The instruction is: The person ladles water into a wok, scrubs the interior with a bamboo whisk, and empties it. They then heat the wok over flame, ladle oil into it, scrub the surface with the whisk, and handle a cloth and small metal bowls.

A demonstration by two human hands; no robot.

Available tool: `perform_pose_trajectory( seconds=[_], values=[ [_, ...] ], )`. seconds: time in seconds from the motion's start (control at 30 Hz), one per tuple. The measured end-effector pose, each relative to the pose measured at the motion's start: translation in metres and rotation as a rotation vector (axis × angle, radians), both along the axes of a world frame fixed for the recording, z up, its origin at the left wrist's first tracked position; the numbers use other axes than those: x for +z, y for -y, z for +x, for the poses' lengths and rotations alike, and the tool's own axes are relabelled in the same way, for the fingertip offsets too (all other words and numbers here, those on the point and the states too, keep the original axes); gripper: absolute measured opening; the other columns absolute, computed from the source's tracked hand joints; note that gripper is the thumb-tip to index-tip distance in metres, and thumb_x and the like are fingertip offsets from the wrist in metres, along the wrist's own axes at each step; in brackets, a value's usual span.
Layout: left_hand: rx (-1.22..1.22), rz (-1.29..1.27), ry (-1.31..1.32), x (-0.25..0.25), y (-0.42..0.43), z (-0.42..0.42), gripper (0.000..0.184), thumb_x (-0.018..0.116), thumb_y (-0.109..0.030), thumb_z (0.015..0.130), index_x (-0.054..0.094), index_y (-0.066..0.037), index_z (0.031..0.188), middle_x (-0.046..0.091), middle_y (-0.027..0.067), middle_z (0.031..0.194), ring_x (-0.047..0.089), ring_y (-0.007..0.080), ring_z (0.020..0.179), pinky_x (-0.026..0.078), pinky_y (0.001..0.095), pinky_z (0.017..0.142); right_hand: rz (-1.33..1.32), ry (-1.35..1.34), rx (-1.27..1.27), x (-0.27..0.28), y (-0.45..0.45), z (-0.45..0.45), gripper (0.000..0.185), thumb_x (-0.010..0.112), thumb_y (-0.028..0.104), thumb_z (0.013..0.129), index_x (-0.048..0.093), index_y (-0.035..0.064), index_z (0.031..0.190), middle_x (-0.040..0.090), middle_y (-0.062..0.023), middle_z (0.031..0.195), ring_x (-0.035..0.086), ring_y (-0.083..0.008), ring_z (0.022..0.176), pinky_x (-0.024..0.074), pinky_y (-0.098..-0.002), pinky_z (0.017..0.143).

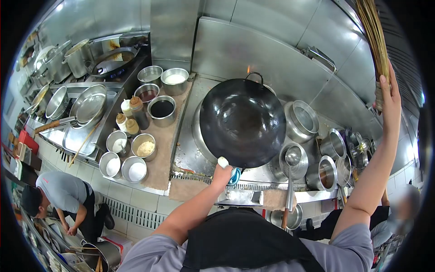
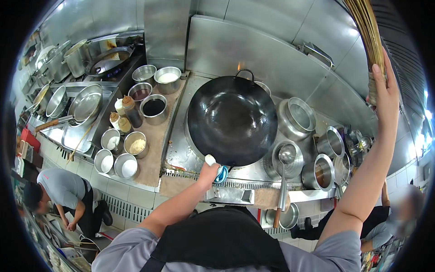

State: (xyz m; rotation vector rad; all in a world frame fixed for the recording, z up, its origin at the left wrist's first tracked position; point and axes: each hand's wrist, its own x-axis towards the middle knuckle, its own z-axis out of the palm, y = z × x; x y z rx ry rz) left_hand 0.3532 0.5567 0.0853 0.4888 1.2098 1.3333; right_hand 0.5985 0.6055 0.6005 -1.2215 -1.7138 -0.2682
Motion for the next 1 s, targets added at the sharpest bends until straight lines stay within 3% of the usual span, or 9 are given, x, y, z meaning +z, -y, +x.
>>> perform_pose_trajectory(
  seconds=[0.23,0.53,0.6,0.7,0.8,0.83,0.87,0.93,1.0],
  values=[
    [0.029,0.013,0.021,-0.014,-0.009,0.002,0.028,0.054,-0.008,0.084,0.054,0.001,0.11,0.061,0.0092,0.097,0.06,0.019,0.09,0.047,0.0323,0.079,-0.056,-0.131,0.03,-0.011,0.0,-0.001,0.056,0.058,0.044,0.093,0.046,0.0209,0.143,0.058,-0.0019,0.085,0.054,-0.0066,0.06,0.0451,-0.0212,0.05],
    [0.078,-0.07,0.114,0.035,-0.022,0.005,0.023,0.059,-0.016,0.084,0.055,0.001,0.101,0.062,0.0084,0.08,0.062,0.0154,0.067,0.05,0.0305,0.058,-0.173,-0.544,0.57,-0.061,-0.085,-0.026,0.059,0.063,0.035,0.093,0.044,0.0062,0.14,0.059,-0.0032,0.088,0.058,-0.0096,0.065,0.0475,-0.023,0.058],
    [0.112,-0.141,0.169,0.059,-0.031,0.004,0.022,0.059,-0.015,0.082,0.057,0.0,0.098,0.062,0.0078,0.08,0.06,0.0161,0.069,0.049,0.0313,0.062,0.021,-0.515,0.398,-0.087,-0.104,-0.059,0.066,0.065,0.033,0.091,0.038,0.0032,0.144,0.06,-0.0088,0.098,0.062,-0.0172,0.082,0.0509,-0.0313,0.071],
    [0.118,-0.201,0.193,0.078,-0.043,0.002,0.022,0.059,-0.017,0.081,0.059,-0.001,0.095,0.061,0.0074,0.078,0.059,0.0163,0.068,0.048,0.0317,0.063,0.335,-0.207,0.059,-0.176,-0.178,-0.078,0.077,0.067,0.029,0.088,0.026,0.0045,0.149,0.053,-0.0218,0.121,0.053,-0.0346,0.112,0.0415,-0.0443,0.095],
    [0.079,-0.221,0.196,0.054,-0.049,0.005,0.022,0.058,-0.018,0.08,0.058,-0.002,0.094,0.061,0.0083,0.079,0.059,0.0175,0.069,0.048,0.0332,0.064,0.085,-0.353,0.193,-0.327,-0.258,-0.097,0.087,0.066,0.024,0.087,0.01,0.0147,0.154,0.045,-0.0228,0.133,0.045,-0.0405,0.122,0.0355,-0.0454,0.104],
    [0.077,-0.221,0.193,0.052,-0.052,0.007,0.023,0.058,-0.018,0.08,0.058,-0.001,0.095,0.061,0.0093,0.081,0.059,0.0183,0.07,0.048,0.0336,0.064,-0.64,-0.86,0.388,-0.369,-0.28,-0.087,0.067,0.063,0.023,0.089,0.025,0.0177,0.144,0.049,-0.0173,0.119,0.052,-0.0353,0.11,0.044,-0.0462,0.087],
    [0.08,-0.22,0.19,0.054,-0.052,0.006,0.026,0.059,-0.019,0.079,0.059,0.0,0.097,0.062,0.0106,0.084,0.06,0.0194,0.073,0.048,0.0341,0.065,-1.303,-1.385,0.213,-0.412,-0.302,-0.077,0.049,0.06,0.023,0.09,0.04,0.0207,0.134,0.054,-0.0117,0.106,0.059,-0.0302,0.097,0.0525,-0.0469,0.071],
    [0.125,-0.284,0.148,0.065,-0.048,0.006,0.03,0.06,-0.02,0.079,0.059,0.002,0.1,0.063,0.0115,0.086,0.061,0.02,0.073,0.048,0.0342,0.065,-1.016,-0.957,0.264,-0.404,-0.273,-0.092,0.025,0.051,0.029,0.096,0.047,0.0199,0.119,0.056,-0.0056,0.086,0.054,-0.0183,0.047,0.045,-0.0305,0.039],
    [0.076,-0.249,0.144,0.07,-0.047,0.001,0.032,0.06,-0.02,0.079,0.06,0.002,0.101,0.063,0.0109,0.082,0.06,0.0191,0.069,0.048,0.0334,0.061,-0.768,-0.868,0.301,-0.396,-0.243,-0.114,0.029,0.05,0.027,0.096,0.046,0.0181,0.124,0.054,-0.0036,0.077,0.053,-0.0162,0.046,0.042,-0.0275,0.035]
  ],
)
